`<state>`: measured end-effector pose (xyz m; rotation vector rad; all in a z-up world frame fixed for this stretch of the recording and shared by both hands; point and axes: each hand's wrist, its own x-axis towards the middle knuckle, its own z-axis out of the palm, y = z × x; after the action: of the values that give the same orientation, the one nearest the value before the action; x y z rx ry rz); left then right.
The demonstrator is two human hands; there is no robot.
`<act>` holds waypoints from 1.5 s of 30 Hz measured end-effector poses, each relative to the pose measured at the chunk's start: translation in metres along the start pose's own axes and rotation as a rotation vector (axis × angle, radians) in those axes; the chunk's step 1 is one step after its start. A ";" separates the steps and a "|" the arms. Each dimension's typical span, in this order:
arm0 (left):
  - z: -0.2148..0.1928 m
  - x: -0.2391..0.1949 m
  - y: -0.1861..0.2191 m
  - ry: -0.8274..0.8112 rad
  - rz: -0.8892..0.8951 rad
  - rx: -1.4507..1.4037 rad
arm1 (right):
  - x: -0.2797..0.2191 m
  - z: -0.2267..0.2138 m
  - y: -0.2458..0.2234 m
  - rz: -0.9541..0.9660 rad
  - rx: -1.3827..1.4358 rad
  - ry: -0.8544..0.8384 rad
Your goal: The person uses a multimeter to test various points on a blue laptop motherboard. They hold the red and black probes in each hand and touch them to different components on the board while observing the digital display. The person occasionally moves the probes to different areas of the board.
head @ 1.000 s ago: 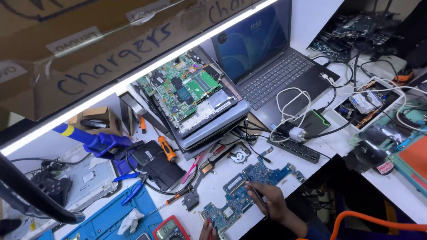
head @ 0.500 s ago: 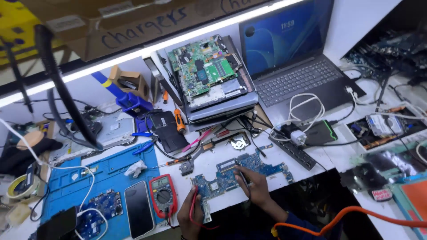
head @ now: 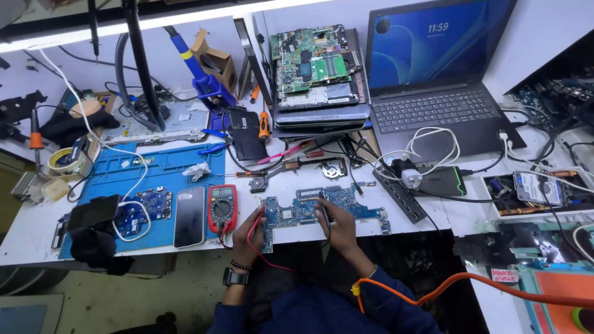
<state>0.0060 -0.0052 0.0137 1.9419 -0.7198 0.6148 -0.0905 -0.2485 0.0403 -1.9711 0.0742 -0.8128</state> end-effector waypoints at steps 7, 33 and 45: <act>0.003 0.001 0.006 0.051 -0.006 0.017 | -0.003 -0.001 0.003 -0.011 0.047 -0.028; 0.001 -0.009 -0.017 -0.111 0.060 -0.066 | -0.001 0.013 -0.002 0.371 0.043 0.151; -0.003 0.001 -0.002 -0.110 0.010 -0.057 | 0.004 0.013 -0.001 0.294 0.160 0.187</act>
<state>0.0079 -0.0019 0.0141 1.9318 -0.8075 0.4907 -0.0801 -0.2393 0.0389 -1.6811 0.3884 -0.7808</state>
